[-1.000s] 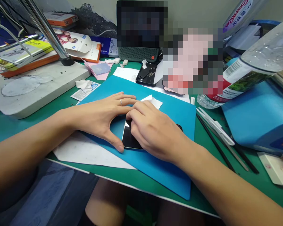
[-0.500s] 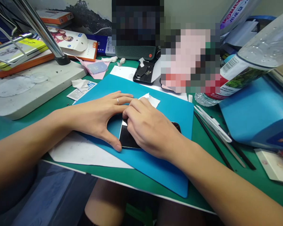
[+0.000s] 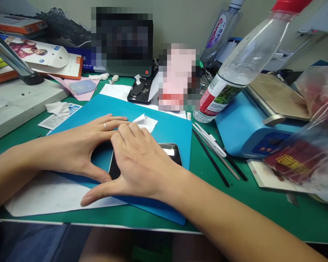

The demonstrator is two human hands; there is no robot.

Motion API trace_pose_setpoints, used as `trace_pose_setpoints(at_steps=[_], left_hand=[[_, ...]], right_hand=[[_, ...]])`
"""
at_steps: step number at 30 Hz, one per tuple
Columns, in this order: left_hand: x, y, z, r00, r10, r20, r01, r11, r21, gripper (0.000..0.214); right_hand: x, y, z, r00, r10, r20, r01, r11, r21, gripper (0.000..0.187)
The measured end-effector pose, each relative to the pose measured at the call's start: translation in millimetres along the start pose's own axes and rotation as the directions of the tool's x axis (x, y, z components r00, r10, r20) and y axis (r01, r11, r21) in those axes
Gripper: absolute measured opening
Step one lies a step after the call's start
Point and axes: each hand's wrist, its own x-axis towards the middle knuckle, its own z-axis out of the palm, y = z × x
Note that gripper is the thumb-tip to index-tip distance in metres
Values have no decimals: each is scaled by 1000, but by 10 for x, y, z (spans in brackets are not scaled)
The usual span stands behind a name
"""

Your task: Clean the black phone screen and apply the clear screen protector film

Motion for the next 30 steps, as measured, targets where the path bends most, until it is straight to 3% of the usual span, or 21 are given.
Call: trace_pose_setpoints(at_steps=[30], left_hand=[[11, -34, -37, 997, 73, -25, -74, 997, -27, 89]], right_hand=[[24, 63, 28, 997, -70, -37, 67, 994, -85, 86]])
